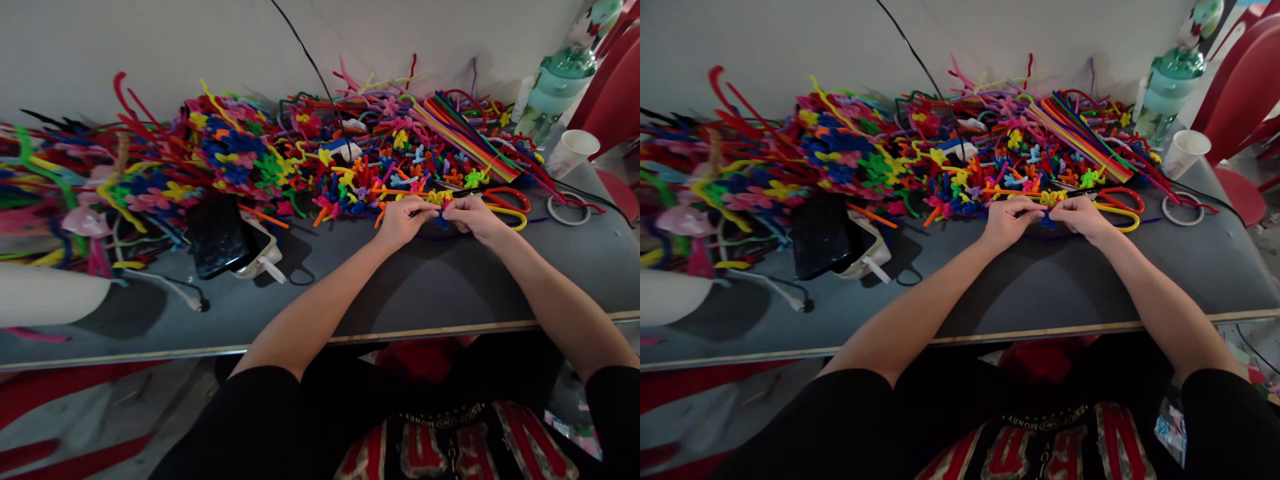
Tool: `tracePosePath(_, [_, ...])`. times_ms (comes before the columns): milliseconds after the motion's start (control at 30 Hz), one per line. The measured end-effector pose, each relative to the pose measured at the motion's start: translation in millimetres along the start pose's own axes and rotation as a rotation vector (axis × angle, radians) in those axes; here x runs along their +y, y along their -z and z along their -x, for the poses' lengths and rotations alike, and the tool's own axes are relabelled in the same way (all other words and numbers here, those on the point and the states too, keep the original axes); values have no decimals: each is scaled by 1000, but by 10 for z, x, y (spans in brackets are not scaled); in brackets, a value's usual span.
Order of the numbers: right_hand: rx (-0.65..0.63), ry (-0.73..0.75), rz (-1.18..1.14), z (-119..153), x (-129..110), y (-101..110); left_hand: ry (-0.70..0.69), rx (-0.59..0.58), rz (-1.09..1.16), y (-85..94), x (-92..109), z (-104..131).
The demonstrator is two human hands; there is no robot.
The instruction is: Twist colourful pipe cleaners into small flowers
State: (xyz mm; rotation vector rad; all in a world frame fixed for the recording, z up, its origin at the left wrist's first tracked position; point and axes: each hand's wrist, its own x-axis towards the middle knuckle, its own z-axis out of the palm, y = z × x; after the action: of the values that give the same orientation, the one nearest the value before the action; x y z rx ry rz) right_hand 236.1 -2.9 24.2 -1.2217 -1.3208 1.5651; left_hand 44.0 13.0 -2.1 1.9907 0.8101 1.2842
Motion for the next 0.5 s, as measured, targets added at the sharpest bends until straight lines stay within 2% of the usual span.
tracePosePath(100, [3, -2, 12, 1, -4, 4, -73, -20, -76, 20, -53, -19])
tracePosePath(300, [-52, -41, 44, -8, 1, 38, -403, -130, -329, 112, -137, -39])
tracePosePath(500, [-89, -59, 110, 5, -22, 41, -462, -203, -529, 125, -96, -51])
